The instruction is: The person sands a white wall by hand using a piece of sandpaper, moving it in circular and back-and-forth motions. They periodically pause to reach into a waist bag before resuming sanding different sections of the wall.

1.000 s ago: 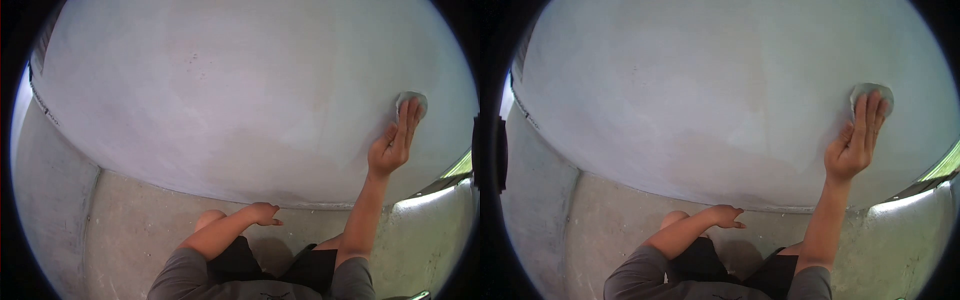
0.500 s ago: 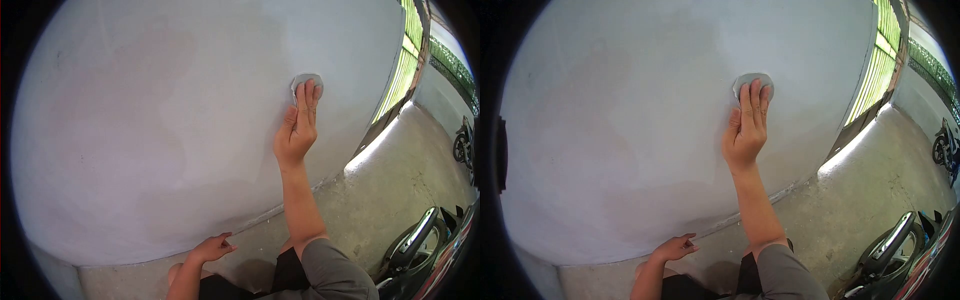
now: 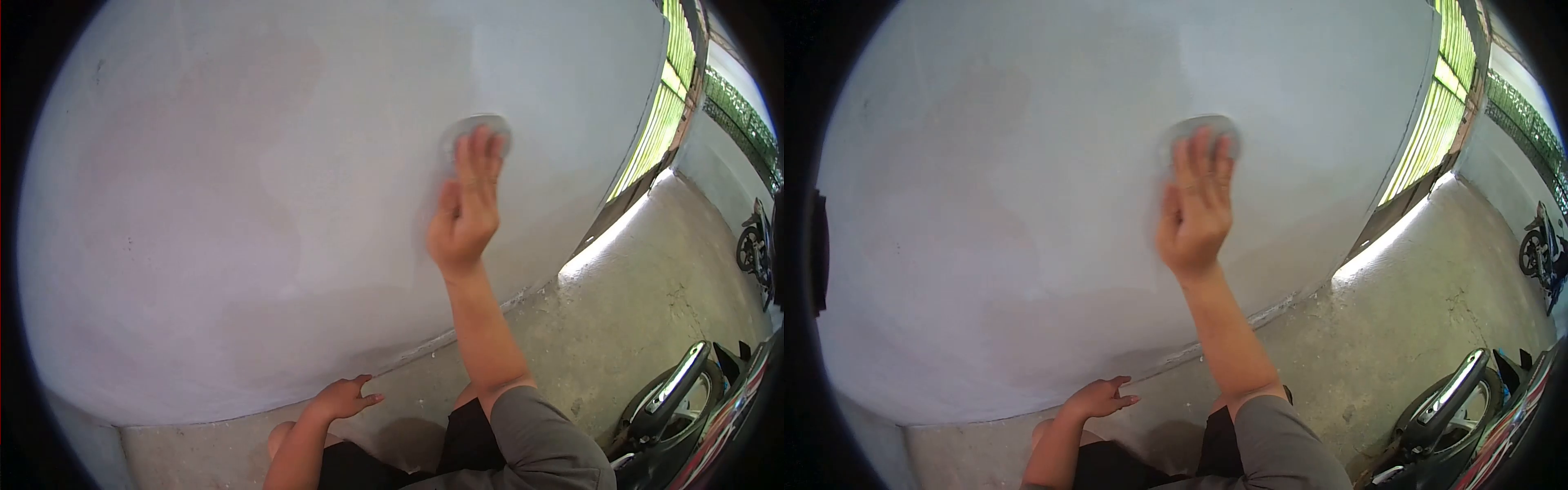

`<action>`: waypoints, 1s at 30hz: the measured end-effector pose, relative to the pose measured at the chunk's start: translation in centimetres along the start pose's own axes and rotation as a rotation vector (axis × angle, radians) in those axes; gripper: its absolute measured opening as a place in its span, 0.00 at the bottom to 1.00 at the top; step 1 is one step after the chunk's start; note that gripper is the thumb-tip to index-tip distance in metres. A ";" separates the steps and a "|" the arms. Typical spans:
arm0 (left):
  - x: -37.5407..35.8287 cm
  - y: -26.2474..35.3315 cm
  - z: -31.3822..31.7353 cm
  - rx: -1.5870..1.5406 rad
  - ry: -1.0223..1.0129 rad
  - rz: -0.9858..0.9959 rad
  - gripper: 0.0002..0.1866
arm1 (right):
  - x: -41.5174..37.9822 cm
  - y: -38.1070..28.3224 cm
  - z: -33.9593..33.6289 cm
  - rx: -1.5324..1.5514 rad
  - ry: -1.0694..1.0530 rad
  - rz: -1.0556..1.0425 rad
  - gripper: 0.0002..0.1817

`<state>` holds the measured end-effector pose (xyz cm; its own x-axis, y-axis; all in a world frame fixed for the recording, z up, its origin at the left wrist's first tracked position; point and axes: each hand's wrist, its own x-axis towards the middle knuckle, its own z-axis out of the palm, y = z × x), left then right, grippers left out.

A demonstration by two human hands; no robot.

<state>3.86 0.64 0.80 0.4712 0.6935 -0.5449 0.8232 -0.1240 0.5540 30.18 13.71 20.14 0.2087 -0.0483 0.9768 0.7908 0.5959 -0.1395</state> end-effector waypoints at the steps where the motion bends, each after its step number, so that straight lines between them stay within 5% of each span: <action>1: 0.1 0.1 0.0 0.012 -0.003 -0.010 0.46 | -0.1 -0.5 0.0 0.001 -0.083 -0.083 0.20; 7: -0.5 -0.3 -0.1 -0.067 0.002 0.055 0.45 | 1.6 4.0 -1.5 0.064 0.169 0.326 0.20; 13: 0.7 0.2 0.5 -0.034 0.020 0.051 0.41 | 1.1 2.5 -1.1 -0.043 -0.092 -0.175 0.20; 14: 0.8 0.3 0.8 -0.079 0.048 0.096 0.40 | 1.1 2.9 -1.1 -0.035 -0.093 -0.170 0.20; 17: 0.9 0.5 0.8 -0.089 0.008 0.107 0.40 | 1.9 4.9 -1.9 0.010 0.139 0.285 0.20; 21: 1.7 0.3 1.3 -0.026 0.013 0.102 0.38 | 1.0 3.7 -1.0 -0.028 0.140 0.227 0.20; 23: 2.0 0.4 1.5 -0.043 0.064 0.150 0.35 | 0.5 2.1 -0.3 -0.015 -0.002 -0.063 0.21; 26: 1.8 1.0 1.4 -0.116 0.094 0.242 0.33 | 0.4 1.0 -0.5 -0.013 -0.072 -0.090 0.21; 30: 1.4 0.6 1.2 -0.119 0.150 0.247 0.33 | 1.2 3.9 -1.4 0.014 0.113 0.171 0.20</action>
<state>5.41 0.66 -0.35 0.5931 0.7509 -0.2905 0.6427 -0.2243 0.7326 34.33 14.88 20.52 0.4035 -0.0347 0.9143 0.7302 0.6144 -0.2989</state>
